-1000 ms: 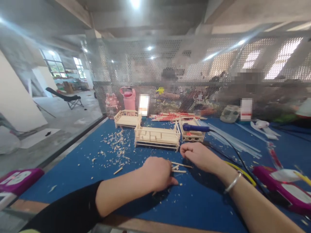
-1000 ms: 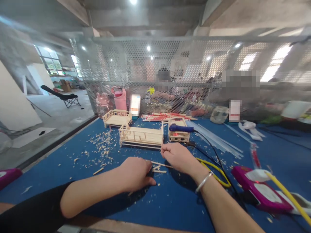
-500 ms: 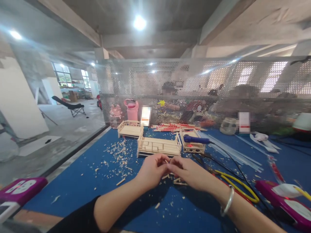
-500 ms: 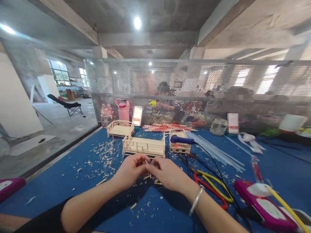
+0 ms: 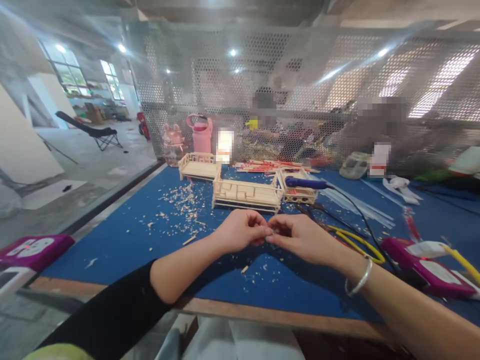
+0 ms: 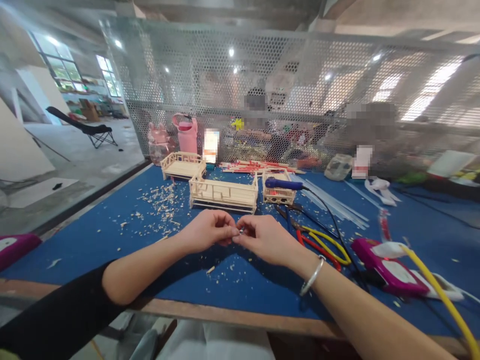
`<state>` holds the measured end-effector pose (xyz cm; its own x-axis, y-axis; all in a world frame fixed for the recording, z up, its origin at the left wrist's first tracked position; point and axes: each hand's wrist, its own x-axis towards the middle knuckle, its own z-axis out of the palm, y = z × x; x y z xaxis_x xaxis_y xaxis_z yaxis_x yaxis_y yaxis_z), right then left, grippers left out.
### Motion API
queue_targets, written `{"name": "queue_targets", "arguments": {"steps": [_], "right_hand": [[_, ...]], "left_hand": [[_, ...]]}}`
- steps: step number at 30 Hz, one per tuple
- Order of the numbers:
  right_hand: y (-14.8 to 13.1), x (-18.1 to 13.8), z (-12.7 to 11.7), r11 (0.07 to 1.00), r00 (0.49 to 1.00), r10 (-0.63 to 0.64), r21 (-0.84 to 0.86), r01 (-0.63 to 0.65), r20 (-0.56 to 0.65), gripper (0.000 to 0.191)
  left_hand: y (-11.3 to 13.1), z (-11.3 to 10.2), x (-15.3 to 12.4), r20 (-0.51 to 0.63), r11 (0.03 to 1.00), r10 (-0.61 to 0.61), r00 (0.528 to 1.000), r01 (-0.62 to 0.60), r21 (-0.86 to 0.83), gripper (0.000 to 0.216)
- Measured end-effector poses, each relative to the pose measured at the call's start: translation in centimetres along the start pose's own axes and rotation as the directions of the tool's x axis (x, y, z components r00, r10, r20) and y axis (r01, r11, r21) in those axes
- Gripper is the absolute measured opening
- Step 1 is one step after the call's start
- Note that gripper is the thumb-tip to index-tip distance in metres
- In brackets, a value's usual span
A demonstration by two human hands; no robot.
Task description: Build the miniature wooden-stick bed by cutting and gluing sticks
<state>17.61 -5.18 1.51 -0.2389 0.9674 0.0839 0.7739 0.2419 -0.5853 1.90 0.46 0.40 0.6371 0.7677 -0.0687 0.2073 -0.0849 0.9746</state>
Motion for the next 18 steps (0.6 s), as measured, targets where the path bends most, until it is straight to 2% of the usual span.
{"name": "queue_targets", "arguments": {"steps": [4, 9, 14, 16, 18], "right_hand": [[0.0, 1.2, -1.0, 0.999, 0.999, -0.012, -0.046, 0.013, 0.037, 0.023], [0.7, 3.3, -2.3, 0.987, 0.995, -0.104, -0.123, 0.103, 0.002, 0.022], [1.5, 3.1, -0.5, 0.973, 0.970, -0.203, -0.140, 0.184, -0.133, 0.019], [1.7, 2.8, 0.3, 0.961, 0.967, -0.231, -0.180, 0.209, -0.111, 0.017], [1.8, 2.7, 0.8, 0.965, 0.978, -0.195, -0.194, 0.179, -0.067, 0.019]], "left_hand": [[0.0, -0.3, 0.2, -0.052, 0.999, 0.026, 0.998, -0.024, 0.033, 0.019], [-0.2, -1.0, 0.8, -0.142, 0.999, -0.049, 0.989, 0.045, -0.030, 0.022], [-1.0, -1.2, 1.2, -0.216, 0.989, 0.038, 0.976, -0.006, 0.145, 0.016], [-1.4, -1.1, 1.3, -0.202, 0.974, 0.099, 0.974, -0.054, 0.218, 0.017], [-1.7, -0.9, 1.4, -0.159, 0.961, 0.147, 0.976, -0.102, 0.257, 0.019]]}}
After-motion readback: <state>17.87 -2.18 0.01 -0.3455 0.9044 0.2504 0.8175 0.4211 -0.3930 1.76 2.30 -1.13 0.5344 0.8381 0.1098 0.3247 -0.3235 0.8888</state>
